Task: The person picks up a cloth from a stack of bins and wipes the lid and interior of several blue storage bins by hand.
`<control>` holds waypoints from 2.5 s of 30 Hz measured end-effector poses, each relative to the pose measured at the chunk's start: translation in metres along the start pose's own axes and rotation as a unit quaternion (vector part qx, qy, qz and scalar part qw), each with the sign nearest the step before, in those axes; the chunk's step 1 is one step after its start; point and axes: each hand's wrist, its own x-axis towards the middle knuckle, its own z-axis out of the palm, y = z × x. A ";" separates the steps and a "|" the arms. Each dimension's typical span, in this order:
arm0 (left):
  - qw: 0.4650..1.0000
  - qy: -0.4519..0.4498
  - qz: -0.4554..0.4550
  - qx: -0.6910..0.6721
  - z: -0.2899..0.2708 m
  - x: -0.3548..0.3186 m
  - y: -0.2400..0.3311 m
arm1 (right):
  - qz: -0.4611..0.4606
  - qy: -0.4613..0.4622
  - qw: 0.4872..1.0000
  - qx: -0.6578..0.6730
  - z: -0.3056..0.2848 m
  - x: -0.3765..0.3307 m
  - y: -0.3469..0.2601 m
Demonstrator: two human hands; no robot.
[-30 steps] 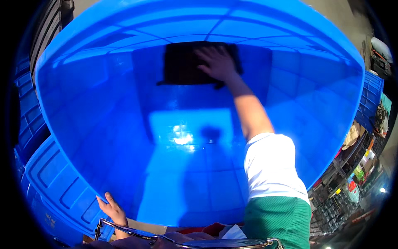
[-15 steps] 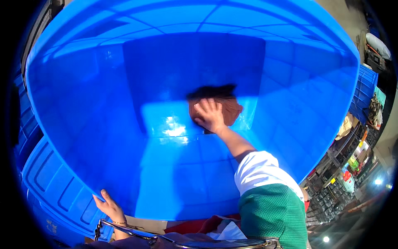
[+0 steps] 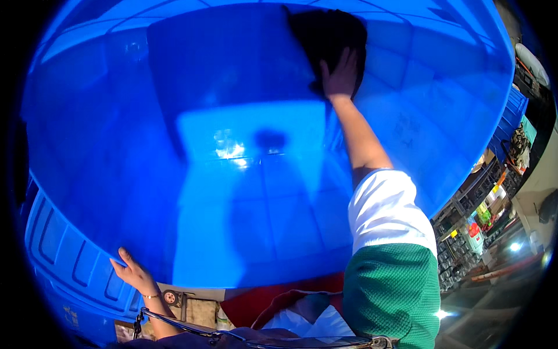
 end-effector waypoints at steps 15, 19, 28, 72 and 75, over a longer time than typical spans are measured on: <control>0.999 0.028 0.012 0.045 -0.002 0.007 -0.016 | -0.234 -0.085 0.968 -0.008 0.018 -0.014 -0.108; 0.999 0.031 0.012 0.011 0.001 0.006 -0.015 | -0.345 -0.002 0.934 0.093 0.040 0.033 -0.233; 1.000 0.010 -0.007 0.002 0.001 0.003 -0.011 | -0.600 -0.185 0.733 0.262 0.066 -0.166 -0.219; 0.999 0.006 0.044 -0.020 -0.001 0.006 0.007 | -0.037 -0.606 0.793 0.038 -0.060 -0.174 -0.120; 0.999 -0.014 0.031 -0.034 -0.004 0.005 0.007 | -0.132 -0.600 0.758 0.220 -0.031 -0.199 -0.216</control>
